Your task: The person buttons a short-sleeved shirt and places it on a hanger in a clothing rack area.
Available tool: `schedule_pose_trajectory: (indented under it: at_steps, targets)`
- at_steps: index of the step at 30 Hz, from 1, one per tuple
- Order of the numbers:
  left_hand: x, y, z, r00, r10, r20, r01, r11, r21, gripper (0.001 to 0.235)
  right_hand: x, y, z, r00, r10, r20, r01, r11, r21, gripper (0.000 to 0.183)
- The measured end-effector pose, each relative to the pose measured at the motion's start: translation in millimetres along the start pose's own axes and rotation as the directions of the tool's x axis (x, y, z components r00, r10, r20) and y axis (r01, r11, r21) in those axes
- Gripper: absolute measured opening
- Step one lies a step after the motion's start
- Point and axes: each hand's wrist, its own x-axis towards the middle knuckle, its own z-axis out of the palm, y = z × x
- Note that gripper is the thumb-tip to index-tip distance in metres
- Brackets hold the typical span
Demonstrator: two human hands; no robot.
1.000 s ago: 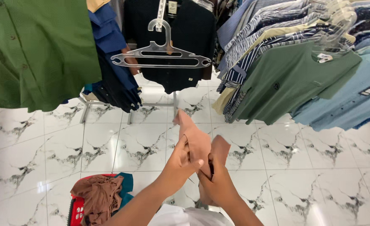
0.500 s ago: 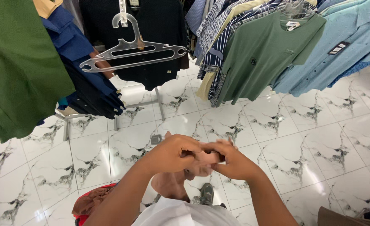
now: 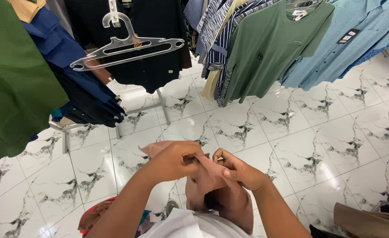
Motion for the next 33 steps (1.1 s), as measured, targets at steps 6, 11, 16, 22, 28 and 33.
schedule_pose_trajectory:
  at_steps: [6,11,16,22,28,33]
  targets:
    - [-0.6,5.3,-5.2,0.994,-0.078,0.073,0.068,0.989,0.128,0.025,3.2,-24.7,-6.8,0.982,-0.043,-0.182,-0.019,0.944,-0.328,0.031]
    - [9.0,52.9,-19.7,0.942,-0.335,0.028,0.3,0.876,0.377,0.051,0.3,-68.4,2.8,0.743,-0.305,-0.596,-0.282,0.664,-0.692,0.015]
    - [27.3,-37.2,-36.4,0.99,-0.058,-0.129,0.114,0.866,0.486,0.022,-27.8,-132.3,28.6,0.759,-0.256,-0.599,-0.359,0.602,-0.713,0.02]
    - [36.0,-22.2,-45.4,0.97,0.164,-0.182,-0.084,0.922,0.379,0.03,-50.6,-119.2,-27.0,0.888,0.366,-0.277,-0.459,0.674,-0.579,0.019]
    - [40.4,8.7,-34.3,0.927,0.355,-0.118,-0.278,0.866,0.416,0.031,-52.1,-94.3,-58.2,0.82,0.481,-0.309,-0.519,0.399,-0.756,0.009]
    - [35.5,-0.6,-37.7,0.922,0.37,-0.118,-0.288,0.856,0.428,0.029,-39.7,-121.4,-2.7,0.866,0.217,-0.451,-0.494,0.52,-0.697,0.011]
